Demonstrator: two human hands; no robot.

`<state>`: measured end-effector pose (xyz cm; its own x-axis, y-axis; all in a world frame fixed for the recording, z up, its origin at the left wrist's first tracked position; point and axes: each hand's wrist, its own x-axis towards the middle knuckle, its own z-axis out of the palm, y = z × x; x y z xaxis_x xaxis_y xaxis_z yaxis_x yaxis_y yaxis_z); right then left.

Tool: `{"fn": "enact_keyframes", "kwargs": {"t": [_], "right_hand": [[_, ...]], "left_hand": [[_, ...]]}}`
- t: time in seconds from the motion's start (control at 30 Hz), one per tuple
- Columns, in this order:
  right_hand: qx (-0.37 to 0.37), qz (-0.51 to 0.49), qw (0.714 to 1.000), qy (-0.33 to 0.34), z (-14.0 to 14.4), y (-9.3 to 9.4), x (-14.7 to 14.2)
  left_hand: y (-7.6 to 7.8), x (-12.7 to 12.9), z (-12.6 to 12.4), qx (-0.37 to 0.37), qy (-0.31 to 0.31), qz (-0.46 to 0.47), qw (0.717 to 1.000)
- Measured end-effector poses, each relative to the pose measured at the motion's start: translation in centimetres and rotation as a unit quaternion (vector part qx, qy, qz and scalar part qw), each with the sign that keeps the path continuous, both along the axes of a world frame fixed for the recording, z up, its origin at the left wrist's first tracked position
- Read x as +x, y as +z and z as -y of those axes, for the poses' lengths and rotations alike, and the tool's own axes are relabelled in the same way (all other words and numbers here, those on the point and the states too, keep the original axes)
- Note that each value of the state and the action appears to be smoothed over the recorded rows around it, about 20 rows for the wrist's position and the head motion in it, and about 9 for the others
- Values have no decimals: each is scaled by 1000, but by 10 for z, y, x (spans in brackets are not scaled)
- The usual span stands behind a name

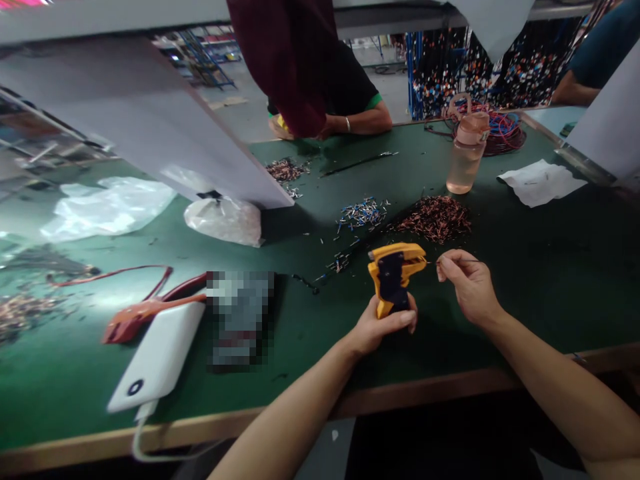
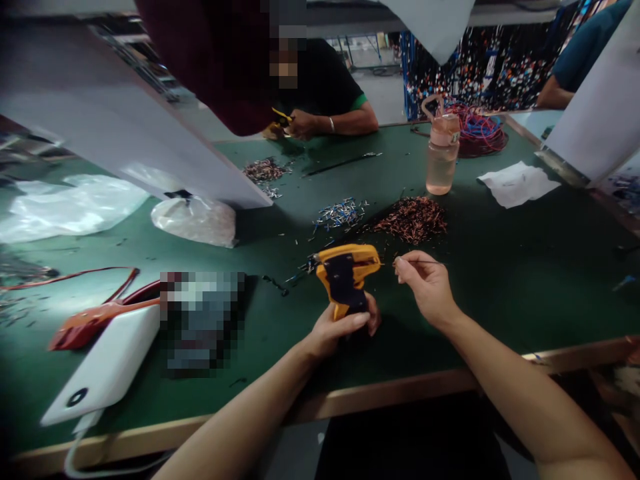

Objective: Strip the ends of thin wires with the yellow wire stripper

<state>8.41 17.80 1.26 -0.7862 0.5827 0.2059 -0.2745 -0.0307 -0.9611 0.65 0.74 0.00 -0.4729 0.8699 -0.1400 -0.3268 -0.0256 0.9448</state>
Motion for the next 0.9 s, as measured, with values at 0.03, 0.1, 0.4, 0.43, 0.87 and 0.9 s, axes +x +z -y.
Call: {"fn": "enact_keyframes", "kwargs": {"t": [0.03, 0.1, 0.4, 0.43, 0.87, 0.9], "right_hand": [[3, 4, 1000, -9, 0, 0, 0], [19, 14, 999, -25, 1, 1, 0], [208, 27, 976, -67, 8, 1, 3], [223, 22, 973, -65, 9, 0, 3], [311, 13, 950, -23, 6, 2, 6], [320, 9, 947, -35, 5, 3, 6]], "left_hand": [[0, -1, 0, 22, 6, 20, 1000], [0, -4, 0, 58, 34, 52, 996], [3, -8, 4, 105, 82, 44, 990], [3, -8, 4, 103, 82, 39, 991], [5, -9, 5, 73, 104, 48, 991], [4, -9, 5, 76, 104, 42, 991]]}}
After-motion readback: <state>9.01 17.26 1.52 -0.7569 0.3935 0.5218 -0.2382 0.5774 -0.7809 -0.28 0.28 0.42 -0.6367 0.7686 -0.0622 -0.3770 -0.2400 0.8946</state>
